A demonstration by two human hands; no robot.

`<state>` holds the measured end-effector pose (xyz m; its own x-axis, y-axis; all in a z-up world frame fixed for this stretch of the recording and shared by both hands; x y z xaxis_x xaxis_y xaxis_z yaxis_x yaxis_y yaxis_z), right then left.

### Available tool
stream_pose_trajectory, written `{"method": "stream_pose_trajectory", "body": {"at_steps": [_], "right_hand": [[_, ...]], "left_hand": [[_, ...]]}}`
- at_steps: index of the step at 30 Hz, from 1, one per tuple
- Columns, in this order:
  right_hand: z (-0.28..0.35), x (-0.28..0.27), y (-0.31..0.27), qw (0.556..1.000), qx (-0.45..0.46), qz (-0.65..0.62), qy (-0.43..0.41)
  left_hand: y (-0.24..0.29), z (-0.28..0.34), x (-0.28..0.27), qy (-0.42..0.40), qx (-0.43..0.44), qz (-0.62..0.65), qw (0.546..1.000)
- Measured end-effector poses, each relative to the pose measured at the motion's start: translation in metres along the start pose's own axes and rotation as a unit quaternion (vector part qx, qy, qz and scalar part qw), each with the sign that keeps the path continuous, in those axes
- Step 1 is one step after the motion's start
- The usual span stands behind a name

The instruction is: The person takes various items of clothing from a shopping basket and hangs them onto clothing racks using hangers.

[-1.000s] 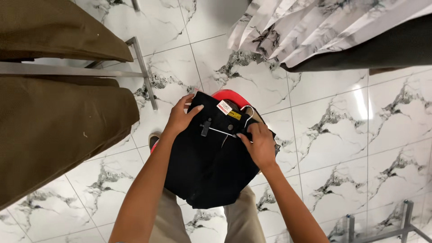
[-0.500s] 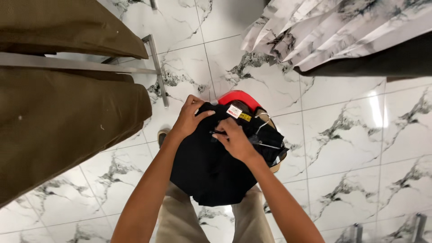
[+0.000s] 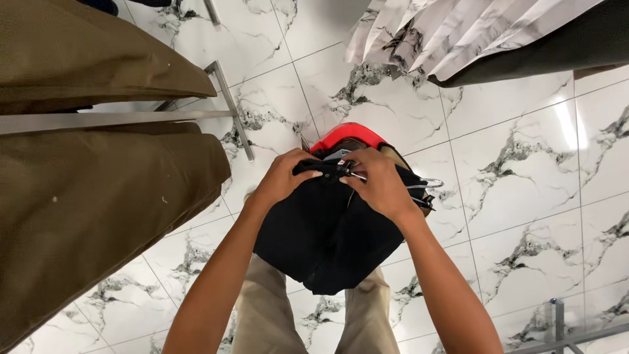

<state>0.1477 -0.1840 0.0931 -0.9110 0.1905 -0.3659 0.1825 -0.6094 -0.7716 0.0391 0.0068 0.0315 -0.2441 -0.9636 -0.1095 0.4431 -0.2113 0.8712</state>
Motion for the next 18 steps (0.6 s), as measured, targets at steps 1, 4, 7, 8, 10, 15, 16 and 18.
{"method": "stream_pose_trajectory", "body": {"at_steps": [1, 4, 7, 8, 10, 15, 16, 18], "right_hand": [[0.001, -0.001, -0.003, 1.0, 0.0, 0.0, 0.0], [0.003, -0.001, -0.009, 0.999, 0.018, 0.02, 0.026], [0.003, 0.004, -0.019, 0.998, -0.002, 0.042, 0.046], [0.005, 0.006, -0.026, 0.997, -0.004, 0.058, 0.051], [0.003, 0.009, -0.03, 0.996, -0.008, 0.074, 0.054], [0.002, 0.024, -0.023, 0.992, -0.057, 0.092, 0.065], [0.0, 0.023, -0.022, 0.992, -0.058, 0.092, 0.065], [0.001, 0.025, -0.02, 0.991, -0.082, 0.077, 0.072]], "left_hand": [[-0.004, 0.0, 0.001, 0.0, 0.0, 0.0, 1.0], [-0.012, 0.003, 0.0, 0.029, 0.017, 0.021, 0.999], [-0.007, 0.005, 0.002, 0.016, 0.017, 0.017, 1.0], [-0.006, 0.006, 0.003, 0.008, 0.012, 0.024, 1.0], [-0.001, 0.007, 0.001, 0.003, 0.007, 0.03, 1.0], [0.004, 0.013, 0.004, -0.019, 0.012, 0.062, 0.998], [0.006, 0.011, 0.001, -0.018, 0.013, 0.061, 0.998], [0.01, 0.013, 0.0, -0.026, 0.028, 0.057, 0.998]]}}
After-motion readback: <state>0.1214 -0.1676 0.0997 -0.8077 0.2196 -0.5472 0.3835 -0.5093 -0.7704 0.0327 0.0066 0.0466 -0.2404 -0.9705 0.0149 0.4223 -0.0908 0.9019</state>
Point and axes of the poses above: each hand's wrist, its own z-axis away from the middle knuckle, its own x-axis out of the palm, y = z × x, the point moved 3 cm from there along -z, towards the middle knuckle, and after that the axes turned 12 degrees about -y, right-handed, at the moved point
